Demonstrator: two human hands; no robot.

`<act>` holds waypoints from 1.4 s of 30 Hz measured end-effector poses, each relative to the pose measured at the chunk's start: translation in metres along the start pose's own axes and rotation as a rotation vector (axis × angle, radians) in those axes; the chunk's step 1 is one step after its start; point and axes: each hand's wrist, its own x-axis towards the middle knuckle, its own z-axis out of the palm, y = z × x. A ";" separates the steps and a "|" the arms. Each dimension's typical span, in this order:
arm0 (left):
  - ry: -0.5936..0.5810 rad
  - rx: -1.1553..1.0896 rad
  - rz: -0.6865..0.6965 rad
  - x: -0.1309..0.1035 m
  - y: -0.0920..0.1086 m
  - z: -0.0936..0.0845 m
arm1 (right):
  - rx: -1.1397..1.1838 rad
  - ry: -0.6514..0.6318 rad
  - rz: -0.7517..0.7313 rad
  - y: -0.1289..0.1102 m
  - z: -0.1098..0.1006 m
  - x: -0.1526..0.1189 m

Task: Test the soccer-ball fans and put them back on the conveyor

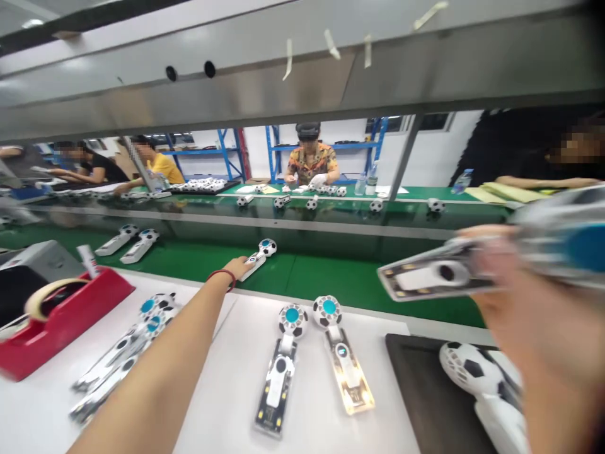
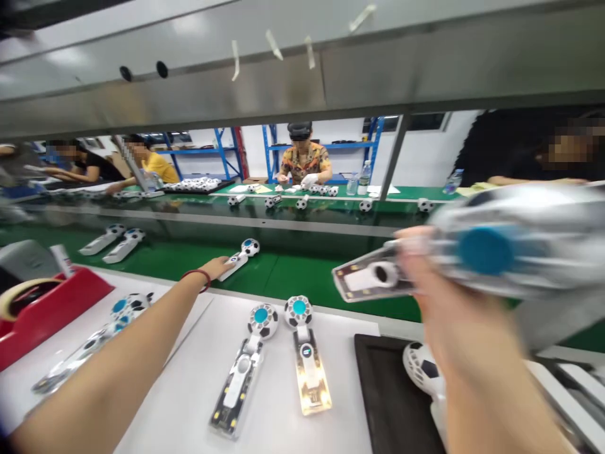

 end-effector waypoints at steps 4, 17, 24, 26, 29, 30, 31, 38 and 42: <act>-0.099 -0.140 -0.058 0.004 0.003 0.010 | -0.400 -0.062 0.297 0.033 0.030 0.020; -0.172 -1.224 0.170 -0.093 0.068 0.030 | -0.343 0.078 0.353 0.069 0.046 0.058; -0.561 -1.368 0.348 -0.173 0.101 0.016 | 0.009 -0.587 0.002 -0.017 0.050 -0.014; -0.663 -1.323 0.406 -0.189 0.106 0.020 | -0.032 -0.598 -0.085 -0.029 0.051 -0.030; -0.720 -1.225 0.481 -0.205 0.113 0.029 | -0.013 -0.639 -0.137 -0.035 0.053 -0.039; -0.732 -1.202 0.500 -0.208 0.114 0.033 | -0.002 -0.645 -0.136 -0.035 0.054 -0.039; -0.747 -1.189 0.512 -0.210 0.116 0.036 | 0.003 -0.641 -0.133 -0.035 0.053 -0.039; -0.830 -1.245 0.519 -0.218 0.120 0.042 | -0.142 -0.525 -0.289 -0.039 0.049 -0.042; -0.828 -1.246 0.499 -0.223 0.122 0.041 | -0.183 -0.499 -0.356 -0.041 0.050 -0.044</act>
